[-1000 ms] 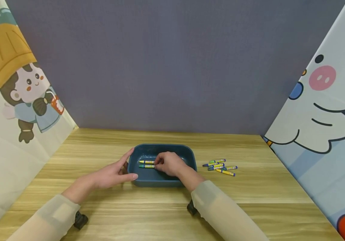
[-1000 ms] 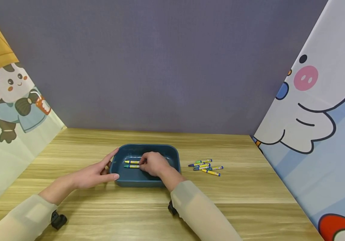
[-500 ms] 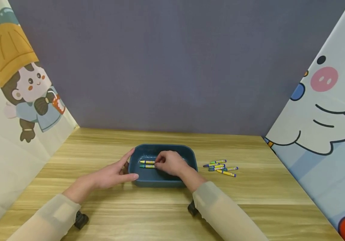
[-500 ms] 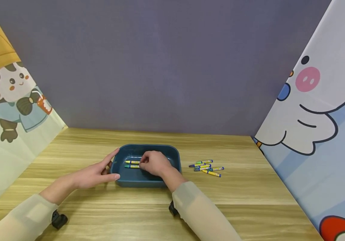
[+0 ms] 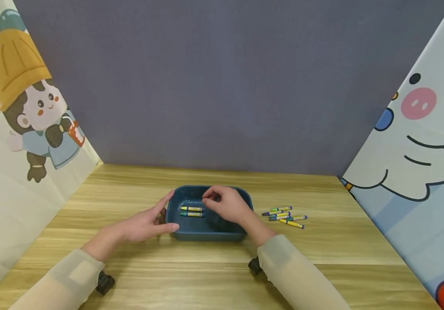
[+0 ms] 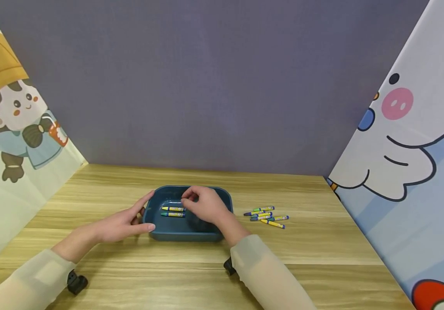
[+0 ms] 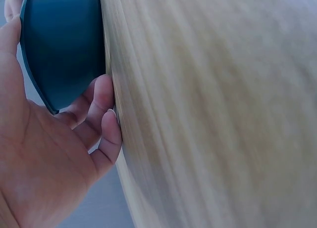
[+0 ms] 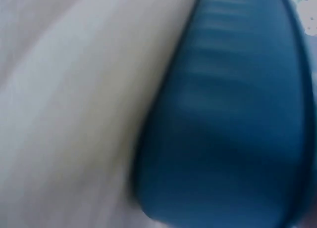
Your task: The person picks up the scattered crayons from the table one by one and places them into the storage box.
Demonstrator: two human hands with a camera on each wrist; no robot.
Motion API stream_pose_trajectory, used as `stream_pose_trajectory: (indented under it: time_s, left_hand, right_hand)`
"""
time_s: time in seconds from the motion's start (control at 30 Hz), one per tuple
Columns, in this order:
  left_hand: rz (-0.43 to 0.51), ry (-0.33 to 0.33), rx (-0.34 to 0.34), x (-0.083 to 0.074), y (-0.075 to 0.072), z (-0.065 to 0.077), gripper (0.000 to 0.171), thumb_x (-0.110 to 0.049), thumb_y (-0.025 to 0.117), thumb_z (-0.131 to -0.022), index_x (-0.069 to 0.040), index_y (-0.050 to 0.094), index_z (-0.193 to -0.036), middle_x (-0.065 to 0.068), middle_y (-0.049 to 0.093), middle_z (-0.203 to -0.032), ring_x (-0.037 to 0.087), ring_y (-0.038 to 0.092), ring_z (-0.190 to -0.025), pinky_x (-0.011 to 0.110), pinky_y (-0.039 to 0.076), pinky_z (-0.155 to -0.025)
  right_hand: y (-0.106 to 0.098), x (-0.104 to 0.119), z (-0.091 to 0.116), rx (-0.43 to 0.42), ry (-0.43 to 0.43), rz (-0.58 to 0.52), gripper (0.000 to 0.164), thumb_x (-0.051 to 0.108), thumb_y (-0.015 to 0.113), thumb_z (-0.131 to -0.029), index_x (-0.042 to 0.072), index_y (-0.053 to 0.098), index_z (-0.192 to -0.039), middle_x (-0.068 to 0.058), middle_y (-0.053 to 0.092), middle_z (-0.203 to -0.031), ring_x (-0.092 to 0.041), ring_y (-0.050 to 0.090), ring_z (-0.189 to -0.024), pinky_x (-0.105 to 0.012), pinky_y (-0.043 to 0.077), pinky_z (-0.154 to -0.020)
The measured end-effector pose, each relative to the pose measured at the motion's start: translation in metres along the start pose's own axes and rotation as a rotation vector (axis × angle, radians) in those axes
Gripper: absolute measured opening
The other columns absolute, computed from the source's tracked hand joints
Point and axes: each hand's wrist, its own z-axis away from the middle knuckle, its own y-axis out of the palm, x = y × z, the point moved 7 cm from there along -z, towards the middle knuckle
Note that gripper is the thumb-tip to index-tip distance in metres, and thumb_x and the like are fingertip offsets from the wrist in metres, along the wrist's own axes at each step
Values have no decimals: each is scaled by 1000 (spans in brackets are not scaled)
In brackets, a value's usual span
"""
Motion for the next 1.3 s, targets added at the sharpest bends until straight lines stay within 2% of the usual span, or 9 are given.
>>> stream_pose_trajectory:
  time_s: [0.27,0.5,0.8,0.93,1.03,1.17,1.3]
  left_hand:
    - [-12,3,0,-1,2,0,109,-52,73,-104,-33,-5,-178,9,62,-114,22,61,-87,34,54,-71]
    - [-9,-1,-3,-1,1,0,110,-53,74,-104,-35,-5,-178,9,63,-116,22,62,-88,35,54,-71]
    - [-9,9,-1,0,2,-1,110,-53,74,-104,-35,-6,-177,8,65,-118,21,64,-95,35,54,-81]
    - [-1,8,6,-1,2,-1,109,-53,73,-104,-34,-6,-178,8,65,-119,21,65,-97,36,54,-84]
    - [6,1,10,-1,3,-1,109,-53,73,-104,-35,-6,-178,9,65,-120,21,65,-99,37,55,-84]
    - [2,-8,11,-2,3,-1,109,-54,73,-104,-37,-6,-177,9,64,-121,22,65,-99,38,55,-81]
    - [4,-8,7,-3,2,-1,109,-54,73,-104,-35,-6,-177,9,65,-120,21,65,-101,38,55,-85]
  right_hand:
    - [-47,-6,23,-33,-42,-107,22,26,72,-108,11,79,-123,-3,74,-103,-18,62,-83,-32,52,-72]
    - [-90,-30,57,-74,7,-103,23,27,71,-109,11,77,-125,-12,74,-106,-19,61,-78,-30,52,-64]
    - [-132,-82,101,-96,101,-17,23,33,71,-109,15,77,-123,-10,75,-107,-29,62,-80,-30,49,-61]
    - [-143,-108,115,-80,133,12,27,31,70,-110,10,77,-125,-16,75,-108,-23,61,-77,-31,50,-60]
    - [-151,-128,125,-67,148,30,28,29,71,-109,7,77,-125,-14,75,-110,-17,61,-77,-31,52,-61]
    - [-162,-154,134,-67,155,65,25,24,72,-108,7,77,-126,-11,75,-114,-15,64,-81,-31,53,-66]
    - [-173,-174,136,-56,156,112,23,20,72,-107,8,78,-126,-10,75,-116,-12,66,-90,-29,54,-74]
